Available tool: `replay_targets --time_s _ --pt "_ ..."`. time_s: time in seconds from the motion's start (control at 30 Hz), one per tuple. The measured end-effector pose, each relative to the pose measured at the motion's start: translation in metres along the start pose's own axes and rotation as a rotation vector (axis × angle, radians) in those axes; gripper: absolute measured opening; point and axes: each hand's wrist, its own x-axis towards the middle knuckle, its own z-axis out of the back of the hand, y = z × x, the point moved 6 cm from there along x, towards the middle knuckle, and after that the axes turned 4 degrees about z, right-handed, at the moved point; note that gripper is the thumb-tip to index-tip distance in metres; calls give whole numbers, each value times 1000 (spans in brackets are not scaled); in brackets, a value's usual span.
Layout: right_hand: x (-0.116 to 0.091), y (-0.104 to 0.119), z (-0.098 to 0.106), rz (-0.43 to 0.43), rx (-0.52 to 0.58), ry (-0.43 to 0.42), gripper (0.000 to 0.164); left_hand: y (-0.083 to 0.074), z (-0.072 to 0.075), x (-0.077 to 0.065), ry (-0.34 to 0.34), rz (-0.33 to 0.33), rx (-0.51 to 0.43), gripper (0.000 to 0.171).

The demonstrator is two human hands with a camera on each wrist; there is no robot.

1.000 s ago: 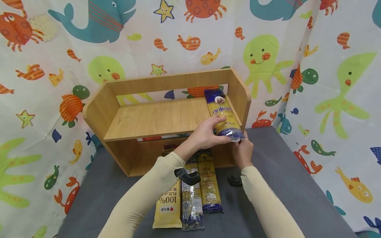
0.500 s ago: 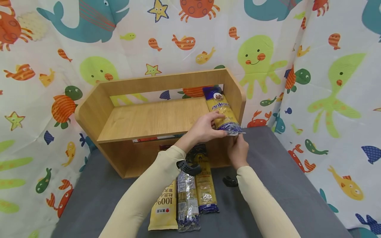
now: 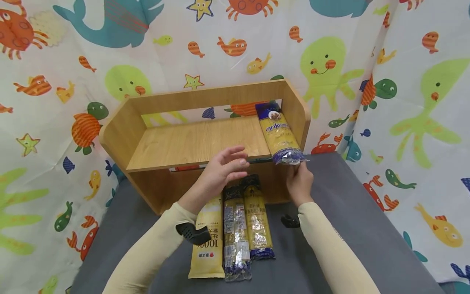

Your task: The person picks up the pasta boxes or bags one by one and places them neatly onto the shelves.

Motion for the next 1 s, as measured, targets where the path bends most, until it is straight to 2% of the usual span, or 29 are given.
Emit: replay_targets --time_s 0.07,0.17,0.43,0.57,0.7,0.83,1.0 --pt "2 1 1 1 -3 -1 11 16 15 -19 4 24 -30 53" --pt "3 0 4 -2 -4 -7 10 43 40 -43 -33 72 -29 52" --pt "6 -5 9 2 -1 -17 12 123 114 -86 -242 246 -102 54" --pt "8 -2 9 24 7 -19 13 153 144 -108 -354 303 -120 54" --pt "10 -2 7 -8 -2 3 14 176 161 -123 -430 346 -129 55" --pt "10 -1 4 -57 -14 38 16 195 168 -131 -446 376 -143 59" --pt "3 2 -1 -73 -3 56 18 208 169 -135 -438 388 -137 60"
